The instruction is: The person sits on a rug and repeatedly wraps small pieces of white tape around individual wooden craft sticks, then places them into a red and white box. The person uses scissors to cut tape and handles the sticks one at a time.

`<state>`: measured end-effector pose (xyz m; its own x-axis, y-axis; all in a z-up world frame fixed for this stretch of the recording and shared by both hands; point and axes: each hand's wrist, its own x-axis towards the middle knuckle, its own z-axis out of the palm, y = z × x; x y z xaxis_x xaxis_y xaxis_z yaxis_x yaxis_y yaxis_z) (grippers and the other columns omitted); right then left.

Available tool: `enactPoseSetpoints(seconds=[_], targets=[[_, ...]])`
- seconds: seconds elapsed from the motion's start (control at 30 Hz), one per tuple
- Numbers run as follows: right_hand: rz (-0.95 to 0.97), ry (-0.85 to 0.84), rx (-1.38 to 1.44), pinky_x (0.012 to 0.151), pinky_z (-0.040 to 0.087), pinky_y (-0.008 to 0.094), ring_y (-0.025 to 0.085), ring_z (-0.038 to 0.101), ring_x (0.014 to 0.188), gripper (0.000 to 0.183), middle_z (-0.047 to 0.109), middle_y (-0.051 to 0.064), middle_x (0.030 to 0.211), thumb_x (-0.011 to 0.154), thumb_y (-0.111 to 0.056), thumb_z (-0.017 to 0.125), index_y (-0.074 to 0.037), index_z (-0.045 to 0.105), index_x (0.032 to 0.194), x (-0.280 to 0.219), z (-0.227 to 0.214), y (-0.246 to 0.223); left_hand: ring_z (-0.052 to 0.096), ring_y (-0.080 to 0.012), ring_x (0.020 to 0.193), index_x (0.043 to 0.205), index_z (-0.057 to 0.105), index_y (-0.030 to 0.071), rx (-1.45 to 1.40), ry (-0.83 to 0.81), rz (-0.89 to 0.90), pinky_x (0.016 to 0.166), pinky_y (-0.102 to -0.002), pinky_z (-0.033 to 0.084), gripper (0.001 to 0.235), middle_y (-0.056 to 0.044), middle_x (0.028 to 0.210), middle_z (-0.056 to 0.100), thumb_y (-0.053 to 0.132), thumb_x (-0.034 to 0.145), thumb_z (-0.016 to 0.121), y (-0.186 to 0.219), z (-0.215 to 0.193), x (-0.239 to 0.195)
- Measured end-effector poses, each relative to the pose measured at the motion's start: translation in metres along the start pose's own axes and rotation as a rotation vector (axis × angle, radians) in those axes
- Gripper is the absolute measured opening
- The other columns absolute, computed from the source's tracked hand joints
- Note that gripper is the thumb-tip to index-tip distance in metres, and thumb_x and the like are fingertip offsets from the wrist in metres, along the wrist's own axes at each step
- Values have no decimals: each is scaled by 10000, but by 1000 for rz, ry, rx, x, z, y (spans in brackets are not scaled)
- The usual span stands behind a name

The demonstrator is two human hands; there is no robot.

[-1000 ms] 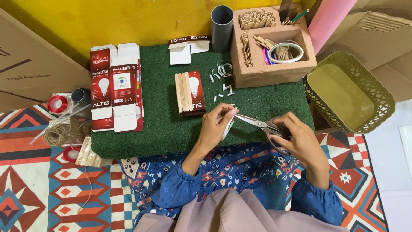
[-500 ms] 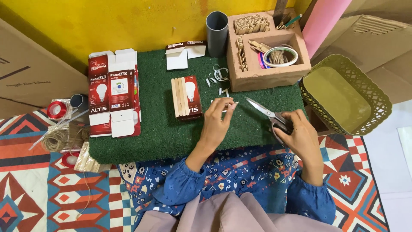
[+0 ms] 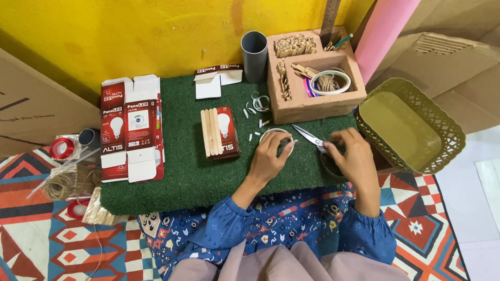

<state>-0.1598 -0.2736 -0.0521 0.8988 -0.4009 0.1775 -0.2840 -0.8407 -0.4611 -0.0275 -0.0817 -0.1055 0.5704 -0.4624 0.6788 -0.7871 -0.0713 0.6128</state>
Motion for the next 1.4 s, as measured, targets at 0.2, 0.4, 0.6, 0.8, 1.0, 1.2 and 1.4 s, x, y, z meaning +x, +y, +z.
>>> enactPoseSetpoints(seconds=[0.2,0.4,0.6,0.8,1.0,1.2,1.4], targets=[[-267,268,175,785,544,375,290,671,841,136,613,80,862,964,-147,778,-56,687,1009,64,-10,-56,654,-181,717,1024,695,112,-84,110,-31,681,-302,571,74,-12,848,659,153,1001,637,-7,-16,0],[-345,307,146,750,551,402,322,667,829,120,604,99,846,902,-46,758,-51,668,982,134,10,-62,645,-200,723,979,679,94,-79,216,-35,664,-302,563,69,-33,813,623,135,1008,632,3,-13,61],[-269,297,66,730,553,457,364,669,821,168,604,131,844,804,6,718,-48,660,952,166,21,-56,652,-288,827,1016,626,68,3,242,-10,722,-373,562,119,-102,875,609,172,1042,574,6,-3,129],[-222,234,31,722,553,440,354,675,826,99,594,99,818,803,-49,729,-76,654,862,179,38,-42,664,-303,890,1035,628,83,-14,159,-102,777,-391,555,121,-101,934,640,178,1033,553,-16,12,141],[-305,315,151,704,542,438,346,673,804,116,600,102,800,838,-31,743,-88,660,895,185,36,-33,679,-294,881,1025,637,73,-104,164,-196,757,-376,573,147,-103,915,650,193,1044,555,-8,2,141],[-312,484,477,688,549,317,237,706,793,96,701,98,876,946,-36,744,-78,683,1008,156,-17,-68,710,-237,862,1013,670,67,-212,215,-185,715,-286,589,127,-94,932,678,171,1026,599,7,-26,136],[-268,350,880,694,568,276,161,697,764,104,694,121,933,1018,4,653,-3,603,1109,120,-19,-87,730,-252,898,1010,703,69,-247,201,-189,721,-322,598,95,-92,964,696,141,999,641,39,-81,106]])
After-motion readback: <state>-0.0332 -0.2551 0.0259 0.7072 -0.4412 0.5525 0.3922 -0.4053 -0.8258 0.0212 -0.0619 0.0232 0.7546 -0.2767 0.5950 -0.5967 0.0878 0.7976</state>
